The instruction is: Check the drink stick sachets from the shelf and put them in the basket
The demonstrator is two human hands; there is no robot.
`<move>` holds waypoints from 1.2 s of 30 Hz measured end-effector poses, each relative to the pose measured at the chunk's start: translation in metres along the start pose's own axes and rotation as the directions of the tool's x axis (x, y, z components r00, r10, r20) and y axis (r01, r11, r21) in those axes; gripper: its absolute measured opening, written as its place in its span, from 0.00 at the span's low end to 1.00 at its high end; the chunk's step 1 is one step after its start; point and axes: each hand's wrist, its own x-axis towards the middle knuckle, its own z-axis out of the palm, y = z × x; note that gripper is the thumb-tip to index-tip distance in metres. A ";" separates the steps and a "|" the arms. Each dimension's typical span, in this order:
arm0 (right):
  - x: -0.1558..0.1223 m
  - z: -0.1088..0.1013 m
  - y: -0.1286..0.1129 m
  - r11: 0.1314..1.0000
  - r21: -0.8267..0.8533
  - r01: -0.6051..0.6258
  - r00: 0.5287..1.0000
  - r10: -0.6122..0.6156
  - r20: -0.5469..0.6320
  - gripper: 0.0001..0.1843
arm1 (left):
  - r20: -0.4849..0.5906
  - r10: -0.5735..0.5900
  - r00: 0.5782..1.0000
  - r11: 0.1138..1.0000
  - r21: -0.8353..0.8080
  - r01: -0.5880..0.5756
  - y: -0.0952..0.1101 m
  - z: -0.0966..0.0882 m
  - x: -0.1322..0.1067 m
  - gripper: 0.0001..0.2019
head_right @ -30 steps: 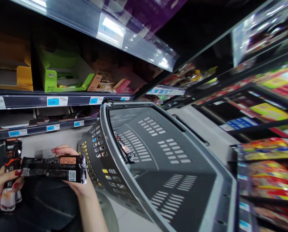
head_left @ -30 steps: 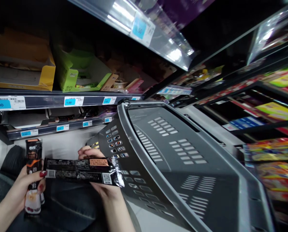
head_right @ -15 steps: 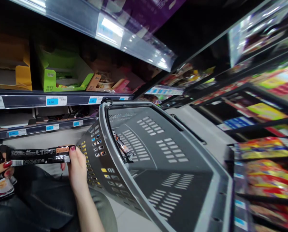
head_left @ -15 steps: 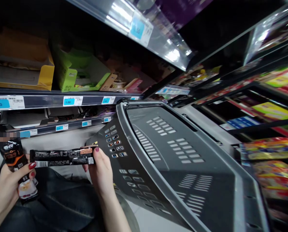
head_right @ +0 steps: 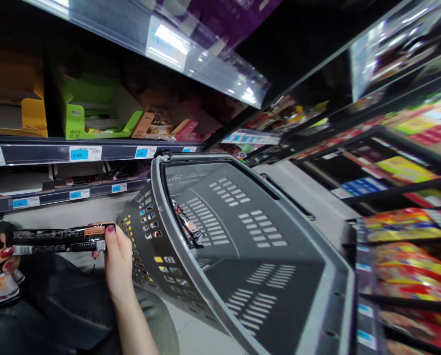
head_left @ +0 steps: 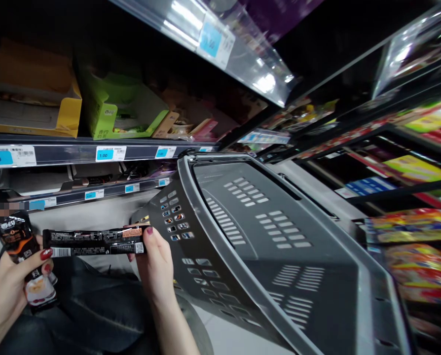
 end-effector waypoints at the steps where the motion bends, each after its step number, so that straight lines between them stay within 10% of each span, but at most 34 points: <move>1: 0.000 0.000 0.000 1.000 0.005 0.000 1.000 0.000 -0.001 0.22 | 0.002 -0.001 1.000 1.000 -0.003 0.001 0.000 0.000 0.000 0.16; 14: -0.002 -0.005 -0.012 0.962 0.229 -0.147 0.977 0.104 0.187 0.13 | -0.023 -0.102 0.995 0.994 0.029 0.102 -0.004 -0.003 0.003 0.20; 19: -0.007 -0.006 -0.020 0.921 0.310 -0.236 0.936 0.129 0.327 0.27 | 0.049 -0.253 0.966 0.967 -0.024 0.255 -0.009 -0.007 0.011 0.25; 28: 0.003 -0.009 0.000 0.995 -0.004 0.100 0.981 -0.100 -0.164 0.16 | 0.023 -0.546 0.838 0.834 0.111 0.540 -0.046 -0.004 0.000 0.13; 36: 0.006 -0.007 -0.003 0.998 -0.029 0.057 0.973 -0.062 -0.224 0.16 | 0.383 -0.444 0.810 0.852 0.460 0.249 -0.058 0.007 -0.017 0.13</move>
